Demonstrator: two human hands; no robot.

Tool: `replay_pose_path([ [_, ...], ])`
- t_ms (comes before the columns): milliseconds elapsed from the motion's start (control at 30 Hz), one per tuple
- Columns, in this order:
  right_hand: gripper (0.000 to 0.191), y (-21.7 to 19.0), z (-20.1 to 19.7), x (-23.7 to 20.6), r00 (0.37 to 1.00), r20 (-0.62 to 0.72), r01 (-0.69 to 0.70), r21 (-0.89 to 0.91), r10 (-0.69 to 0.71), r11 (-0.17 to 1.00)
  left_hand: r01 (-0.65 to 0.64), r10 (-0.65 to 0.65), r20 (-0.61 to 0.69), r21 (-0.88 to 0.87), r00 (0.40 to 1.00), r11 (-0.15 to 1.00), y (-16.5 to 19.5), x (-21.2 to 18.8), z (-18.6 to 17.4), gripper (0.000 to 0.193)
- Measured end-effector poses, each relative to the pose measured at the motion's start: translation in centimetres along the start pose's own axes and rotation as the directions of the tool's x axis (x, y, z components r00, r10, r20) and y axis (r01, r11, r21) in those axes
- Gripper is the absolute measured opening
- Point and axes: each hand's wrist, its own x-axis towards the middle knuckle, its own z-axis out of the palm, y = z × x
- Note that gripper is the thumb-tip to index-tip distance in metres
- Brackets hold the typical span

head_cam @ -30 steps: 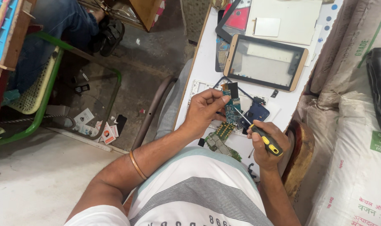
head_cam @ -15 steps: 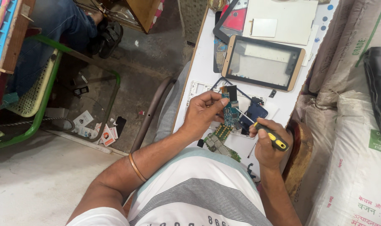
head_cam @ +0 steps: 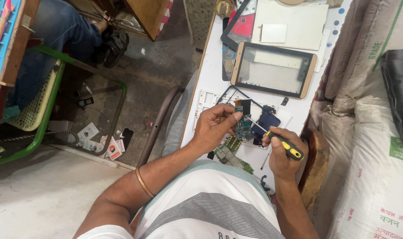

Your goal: The person repairs a disassembled tablet at a workbench, holding the exposed motherboard in one hand and a screwdriver in the other. They pry and reposition a flex cable and connector on the board, lift the board up to view it, and continue working on the connector with the screwdriver while other tablet parts lie on the bench.

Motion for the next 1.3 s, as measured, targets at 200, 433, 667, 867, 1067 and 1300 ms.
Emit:
replay_pose_path([
  [200,0.024,0.0,-0.1,0.1,0.999,-0.045,0.023,-0.094,-0.028,0.995,0.079,-0.08,-0.041,-0.013,0.996,0.997,0.3,0.3,0.0,0.019],
  [433,0.023,-0.1,-0.1,0.3,0.998,-0.002,0.07,0.048,-0.07,0.996,0.077,-0.08,-0.076,-0.039,0.994,0.996,0.3,0.5,-0.1,0.017],
  [667,0.022,-0.9,0.7,0.0,0.989,0.129,0.105,-0.228,-0.077,0.968,0.077,-0.079,-0.071,-0.024,0.994,0.997,0.3,0.4,-0.1,0.018],
  [867,0.019,-1.1,0.4,0.3,0.981,0.165,0.136,-0.223,-0.1,0.965,0.084,-0.086,-0.071,-0.033,0.994,0.996,0.2,0.4,-0.1,0.018],
  [1067,0.02,-0.6,0.2,0.2,0.984,0.148,0.131,-0.194,-0.103,0.972,0.08,-0.084,-0.079,-0.053,0.993,0.995,0.5,0.5,-0.1,0.017],
  [1300,0.02,-0.5,0.3,0.1,0.984,0.142,0.126,-0.159,-0.104,0.979,0.083,-0.086,-0.088,-0.037,0.992,0.996,0.8,0.6,-0.1,0.017],
])
